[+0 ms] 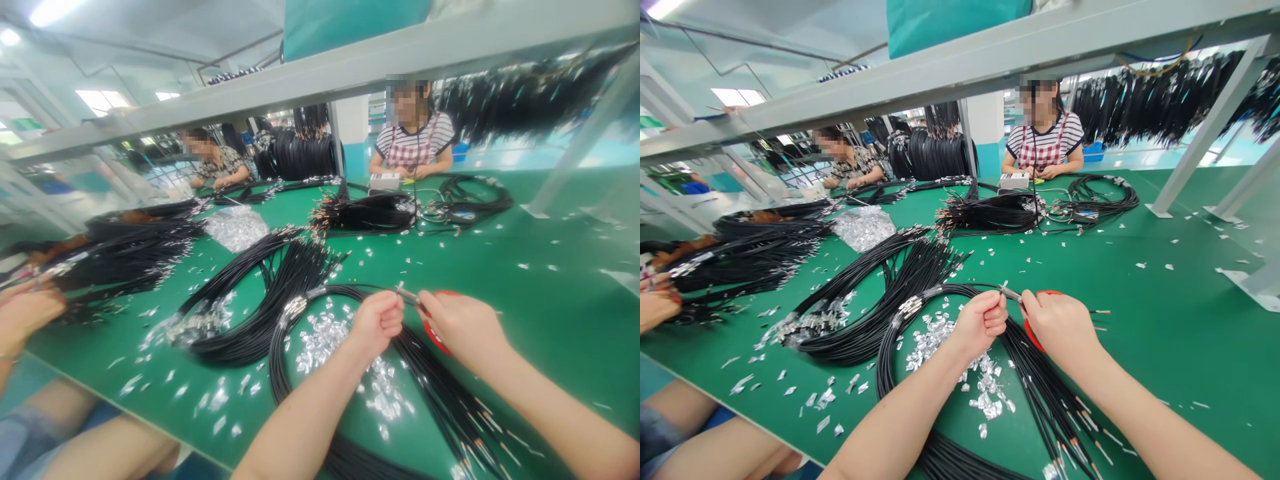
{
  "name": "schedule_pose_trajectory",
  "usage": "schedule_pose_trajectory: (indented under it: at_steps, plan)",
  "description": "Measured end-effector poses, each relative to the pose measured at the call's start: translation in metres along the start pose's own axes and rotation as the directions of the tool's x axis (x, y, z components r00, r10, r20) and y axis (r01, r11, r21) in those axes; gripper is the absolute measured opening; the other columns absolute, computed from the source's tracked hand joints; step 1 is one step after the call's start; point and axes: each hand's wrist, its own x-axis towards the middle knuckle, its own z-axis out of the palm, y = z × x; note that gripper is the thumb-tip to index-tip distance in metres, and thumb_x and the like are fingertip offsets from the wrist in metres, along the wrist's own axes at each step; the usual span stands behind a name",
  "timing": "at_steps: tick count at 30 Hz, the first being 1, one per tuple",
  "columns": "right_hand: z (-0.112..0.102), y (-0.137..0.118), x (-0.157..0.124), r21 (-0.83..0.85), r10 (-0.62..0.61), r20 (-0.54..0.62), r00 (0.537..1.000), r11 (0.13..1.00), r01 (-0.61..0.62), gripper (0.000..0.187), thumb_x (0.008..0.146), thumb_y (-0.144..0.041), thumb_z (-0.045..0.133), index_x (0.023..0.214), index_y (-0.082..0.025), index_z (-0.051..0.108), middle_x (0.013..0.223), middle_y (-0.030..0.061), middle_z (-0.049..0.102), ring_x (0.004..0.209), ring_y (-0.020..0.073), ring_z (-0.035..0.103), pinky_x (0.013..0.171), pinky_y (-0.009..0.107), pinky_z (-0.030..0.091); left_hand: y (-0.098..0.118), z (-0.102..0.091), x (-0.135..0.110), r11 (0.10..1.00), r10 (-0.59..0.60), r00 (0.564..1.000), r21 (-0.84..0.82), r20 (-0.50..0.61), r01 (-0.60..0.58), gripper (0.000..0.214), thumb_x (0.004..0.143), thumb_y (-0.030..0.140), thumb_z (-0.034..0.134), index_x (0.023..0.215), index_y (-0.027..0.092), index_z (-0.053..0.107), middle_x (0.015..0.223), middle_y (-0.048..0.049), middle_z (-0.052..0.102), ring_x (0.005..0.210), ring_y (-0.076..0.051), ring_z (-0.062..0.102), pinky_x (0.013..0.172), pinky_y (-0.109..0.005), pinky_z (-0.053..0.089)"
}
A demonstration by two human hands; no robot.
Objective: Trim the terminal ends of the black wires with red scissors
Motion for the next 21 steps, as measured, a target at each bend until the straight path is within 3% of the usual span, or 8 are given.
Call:
schedule_pose_trajectory:
  at_steps: [9,13,18,21]
  plan:
    - [-0.013,0.003,-0.001,-0.058,-0.029,0.112,0.993,0.998,0.036,0.021,0.082,-0.015,0.043,0.062,-0.018,0.050,0.045,-0.0005,0.052,0.039,0.0104,0.042,0.048,0.026,0.012,-0.005,0.003,-0.002,0.987,0.070,0.997,0.148,-0.041,-0.063,0.025,0.065,0.031,0.067,0.062,0.012,0.051,0.043,0.0105,0.018,0.037,-0.001,0.013,0.038,-0.018,0.004]
    - [-0.010,0.011,-0.004,-0.006,-0.023,0.137,0.990,1.000,0.024,0.023,0.083,-0.020,0.044,0.062,-0.018,0.051,0.046,-0.0009,0.054,0.039,0.0100,0.044,0.046,0.026,0.012,-0.008,0.008,-0.003,0.983,0.084,0.995,0.168,-0.056,-0.073,0.025,0.068,0.033,0.065,0.065,0.012,0.053,0.043,0.0097,0.021,0.037,-0.001,0.015,0.038,-0.019,0.006]
    - [-0.004,0.022,-0.012,0.094,0.065,0.056,0.996,0.993,-0.070,0.027,0.086,-0.030,0.044,0.065,-0.019,0.055,0.051,-0.0020,0.060,0.043,0.0089,0.048,0.046,0.024,0.016,-0.009,0.013,-0.002,0.987,0.082,0.995,0.140,-0.058,-0.074,0.026,0.070,0.036,0.063,0.077,0.012,0.057,0.050,0.0051,0.039,0.040,-0.004,0.029,0.038,-0.019,0.013]
    - [-0.005,0.022,-0.015,0.084,0.047,0.013,0.999,0.995,-0.048,0.026,0.085,-0.032,0.046,0.066,-0.019,0.057,0.052,-0.0014,0.059,0.046,0.0099,0.049,0.049,0.024,0.020,-0.009,0.014,-0.002,0.989,0.061,0.992,0.138,-0.111,-0.045,0.028,0.065,0.034,0.068,0.079,0.013,0.057,0.055,0.0028,0.047,0.042,-0.005,0.038,0.039,-0.019,0.020]
